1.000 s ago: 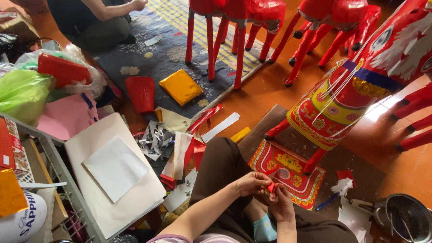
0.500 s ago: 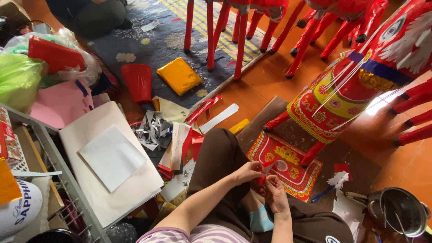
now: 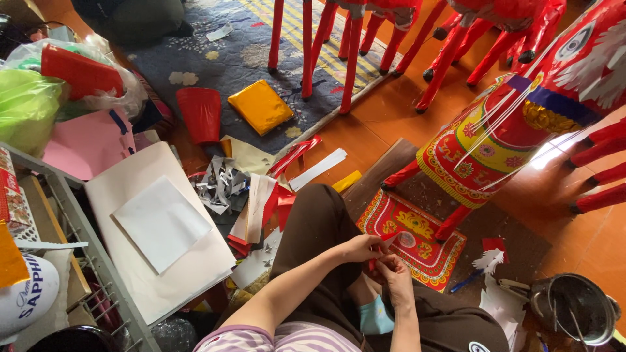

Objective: Decorating a large paper horse figure by attaching small paper flowers and ornaments to its surface.

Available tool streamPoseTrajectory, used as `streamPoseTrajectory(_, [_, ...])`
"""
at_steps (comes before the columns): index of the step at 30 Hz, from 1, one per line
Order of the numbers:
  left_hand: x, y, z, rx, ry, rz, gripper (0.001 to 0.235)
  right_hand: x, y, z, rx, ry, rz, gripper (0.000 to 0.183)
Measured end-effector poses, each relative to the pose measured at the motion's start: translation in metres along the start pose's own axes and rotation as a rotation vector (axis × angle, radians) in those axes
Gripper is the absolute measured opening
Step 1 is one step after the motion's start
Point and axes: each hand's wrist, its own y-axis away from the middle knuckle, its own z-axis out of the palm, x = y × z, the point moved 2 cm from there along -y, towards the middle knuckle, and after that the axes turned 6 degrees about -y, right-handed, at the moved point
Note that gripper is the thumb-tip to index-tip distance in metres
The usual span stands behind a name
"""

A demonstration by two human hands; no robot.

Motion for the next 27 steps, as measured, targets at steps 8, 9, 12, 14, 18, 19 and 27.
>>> streamPoseTrajectory(8, [0.002,0.000,-0.009,-0.044,0.031,0.008,0.029,0.004,-0.004,-0.006,0.017,-0.015,-0.004,0.012])
streamPoseTrajectory(9, [-0.005,-0.002,-0.008,-0.072,0.062,-0.010,0.036,0.006,-0.006,-0.008,-0.015,-0.044,-0.029,0.013])
streamPoseTrajectory(12, [0.009,0.004,-0.019,-0.055,0.006,0.075,0.028,0.001,-0.003,-0.003,0.009,0.065,-0.028,0.013])
streamPoseTrajectory(14, [-0.001,0.002,-0.011,-0.053,0.013,0.054,0.028,0.003,-0.003,-0.005,0.010,0.066,-0.007,0.012])
streamPoseTrajectory(18, [-0.012,-0.001,-0.003,-0.020,-0.067,0.058,0.024,0.017,-0.015,-0.019,0.037,0.035,0.046,0.011])
streamPoseTrajectory(19, [-0.010,0.000,-0.005,-0.017,-0.073,0.059,0.024,0.017,-0.015,-0.018,0.032,0.033,0.044,0.011])
streamPoseTrajectory(27, [0.018,0.015,-0.007,0.057,0.491,-0.172,0.051,0.009,-0.027,-0.033,0.172,0.139,-0.219,0.027])
